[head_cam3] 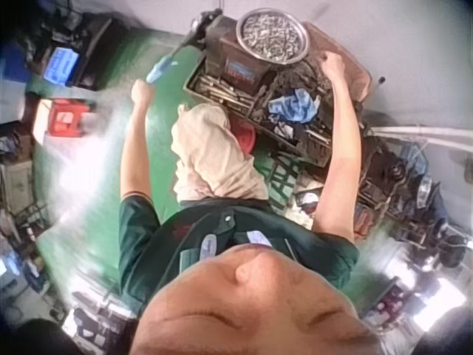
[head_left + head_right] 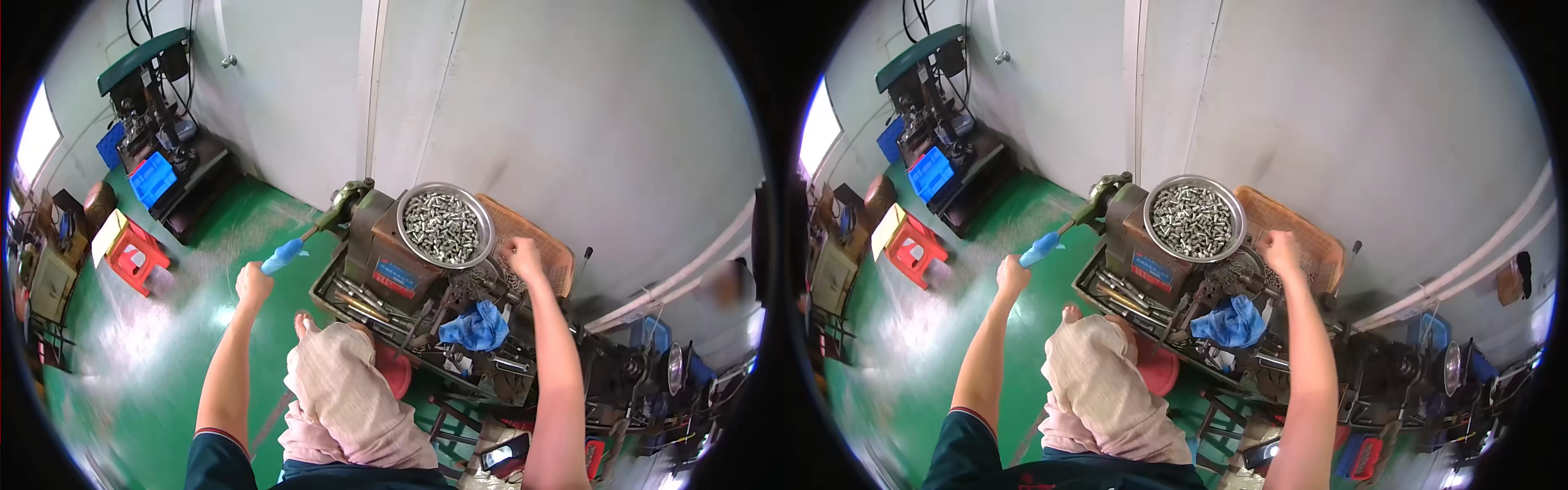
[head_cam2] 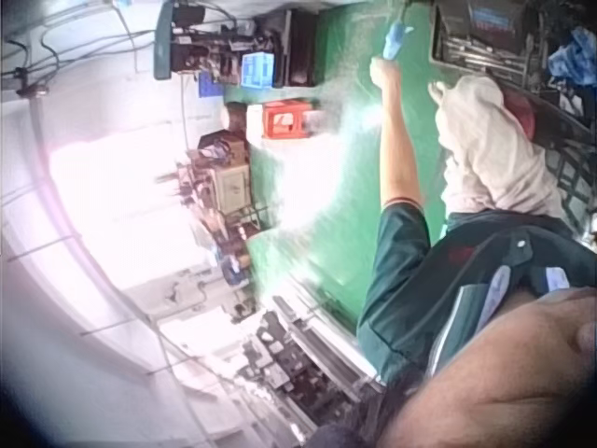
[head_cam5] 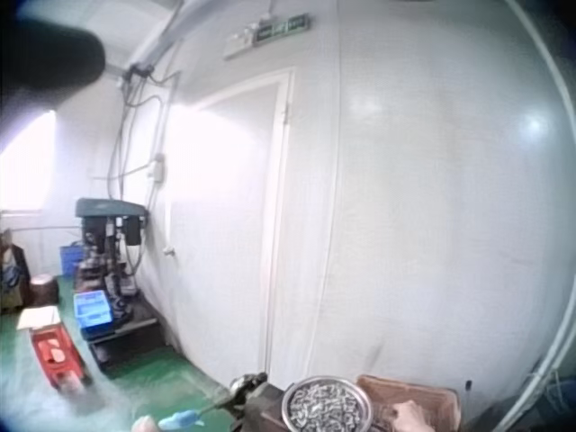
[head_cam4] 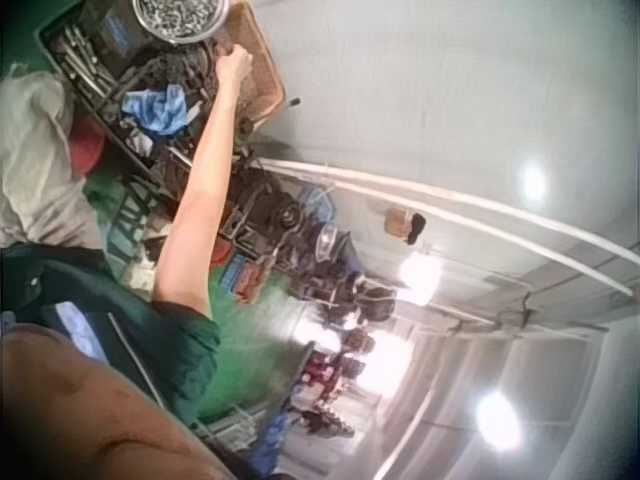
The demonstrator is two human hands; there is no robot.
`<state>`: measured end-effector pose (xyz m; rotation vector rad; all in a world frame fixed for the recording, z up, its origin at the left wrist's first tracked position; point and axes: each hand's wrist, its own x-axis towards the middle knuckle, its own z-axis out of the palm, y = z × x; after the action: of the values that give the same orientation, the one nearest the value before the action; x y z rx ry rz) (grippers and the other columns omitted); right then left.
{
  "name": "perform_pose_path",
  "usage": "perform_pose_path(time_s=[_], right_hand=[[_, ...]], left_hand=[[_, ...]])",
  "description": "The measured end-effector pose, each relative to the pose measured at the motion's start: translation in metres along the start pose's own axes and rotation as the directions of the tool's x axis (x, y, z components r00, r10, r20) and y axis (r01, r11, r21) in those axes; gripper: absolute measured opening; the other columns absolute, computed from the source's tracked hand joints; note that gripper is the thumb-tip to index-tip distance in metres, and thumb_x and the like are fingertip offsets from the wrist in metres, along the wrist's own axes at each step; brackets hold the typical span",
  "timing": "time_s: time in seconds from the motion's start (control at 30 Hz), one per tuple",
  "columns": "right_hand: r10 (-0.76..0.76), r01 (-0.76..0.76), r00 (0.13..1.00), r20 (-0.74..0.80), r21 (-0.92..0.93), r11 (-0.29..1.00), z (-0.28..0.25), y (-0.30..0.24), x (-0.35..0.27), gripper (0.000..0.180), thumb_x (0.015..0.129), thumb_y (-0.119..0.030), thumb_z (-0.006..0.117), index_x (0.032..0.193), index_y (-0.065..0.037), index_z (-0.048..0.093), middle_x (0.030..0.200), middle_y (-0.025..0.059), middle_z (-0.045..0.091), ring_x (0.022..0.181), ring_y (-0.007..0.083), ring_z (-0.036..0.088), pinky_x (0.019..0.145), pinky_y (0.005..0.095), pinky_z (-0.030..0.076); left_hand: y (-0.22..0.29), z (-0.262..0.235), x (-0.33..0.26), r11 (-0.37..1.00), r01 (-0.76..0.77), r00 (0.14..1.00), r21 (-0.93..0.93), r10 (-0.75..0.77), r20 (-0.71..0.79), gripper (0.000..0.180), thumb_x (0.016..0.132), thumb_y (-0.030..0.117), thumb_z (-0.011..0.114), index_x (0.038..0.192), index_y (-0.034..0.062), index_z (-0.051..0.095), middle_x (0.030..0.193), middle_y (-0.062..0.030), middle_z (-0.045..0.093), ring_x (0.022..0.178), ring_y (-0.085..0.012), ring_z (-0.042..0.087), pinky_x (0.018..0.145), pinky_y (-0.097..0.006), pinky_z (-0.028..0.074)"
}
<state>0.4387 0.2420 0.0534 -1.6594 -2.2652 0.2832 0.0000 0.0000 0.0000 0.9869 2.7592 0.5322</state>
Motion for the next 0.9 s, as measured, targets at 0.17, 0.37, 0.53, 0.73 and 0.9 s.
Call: perform_pose_path(time_s=[0.17, 0.37, 0.53, 0.73, 0.9], right_hand=[[0.245, -0.288, 0.957, -0.156, -0.389, 0.875, -0.044, 0.066, -0.005, 0.02, 0.07, -0.032, 0.056, 0.074, -0.013, 0.063, 0.087, 0.0082, 0.059, 0.098, 0.025, 0.048, 0.08, 0.0462, 0.036], [0.313, -0.382, 0.923, -0.222, -0.447, 0.809, -0.072, 0.158, -0.071, 0.034, 0.079, -0.038, 0.045, 0.086, -0.007, 0.058, 0.106, 0.0067, 0.05, 0.114, 0.0251, 0.033, 0.09, 0.0532, 0.023], [0.222, -0.4, 0.885, -0.409, -0.428, 0.81, -0.07, 0.179, -0.15, 0.036, 0.079, -0.04, 0.045, 0.081, -0.007, 0.058, 0.103, 0.0079, 0.051, 0.111, 0.0256, 0.035, 0.089, 0.0507, 0.024], [0.239, -0.409, 0.893, -0.382, -0.465, 0.785, -0.084, 0.161, -0.193, 0.049, 0.074, -0.048, 0.048, 0.058, -0.002, 0.053, 0.059, 0.0173, 0.054, 0.061, 0.0351, 0.053, 0.058, 0.0422, 0.042], [0.303, -0.451, 0.885, -0.353, -0.49, 0.746, -0.086, 0.141, -0.197, 0.05, 0.074, -0.049, 0.048, 0.059, -0.002, 0.055, 0.06, 0.0182, 0.055, 0.06, 0.0358, 0.054, 0.056, 0.0427, 0.043]], left_hand=[[0.003, -0.003, -0.002, 0.999, -0.034, 0.997, -0.034, 0.031, -0.071, 0.023, 0.062, 0.007, 0.051, 0.082, 0.0082, 0.062, 0.078, -0.0168, 0.059, 0.078, -0.0321, 0.056, 0.069, -0.039, 0.044], [0.004, -0.001, -0.005, 0.998, -0.034, 0.997, -0.047, 0.031, -0.067, 0.025, 0.063, 0.008, 0.051, 0.085, 0.0085, 0.062, 0.082, -0.0172, 0.058, 0.082, -0.0316, 0.055, 0.072, -0.039, 0.043], [-0.013, 0.01, 0.004, 0.996, -0.066, 0.993, -0.059, 0.06, -0.101, 0.024, 0.063, 0.007, 0.051, 0.084, 0.0075, 0.062, 0.082, -0.0176, 0.058, 0.081, -0.032, 0.055, 0.072, -0.039, 0.043], [0.001, 0.001, -0.003, 0.993, -0.085, 0.993, -0.081, 0.078, -0.088, 0.021, 0.063, 0.007, 0.05, 0.08, 0.007, 0.062, 0.078, -0.0187, 0.058, 0.079, -0.0338, 0.055, 0.07, -0.041, 0.043], [-0.002, 0.002, -0.001, 0.994, -0.079, 0.994, -0.079, 0.072, -0.086, 0.02, 0.063, 0.007, 0.05, 0.079, 0.0078, 0.062, 0.077, -0.0188, 0.058, 0.077, -0.0343, 0.055, 0.068, -0.041, 0.043]])
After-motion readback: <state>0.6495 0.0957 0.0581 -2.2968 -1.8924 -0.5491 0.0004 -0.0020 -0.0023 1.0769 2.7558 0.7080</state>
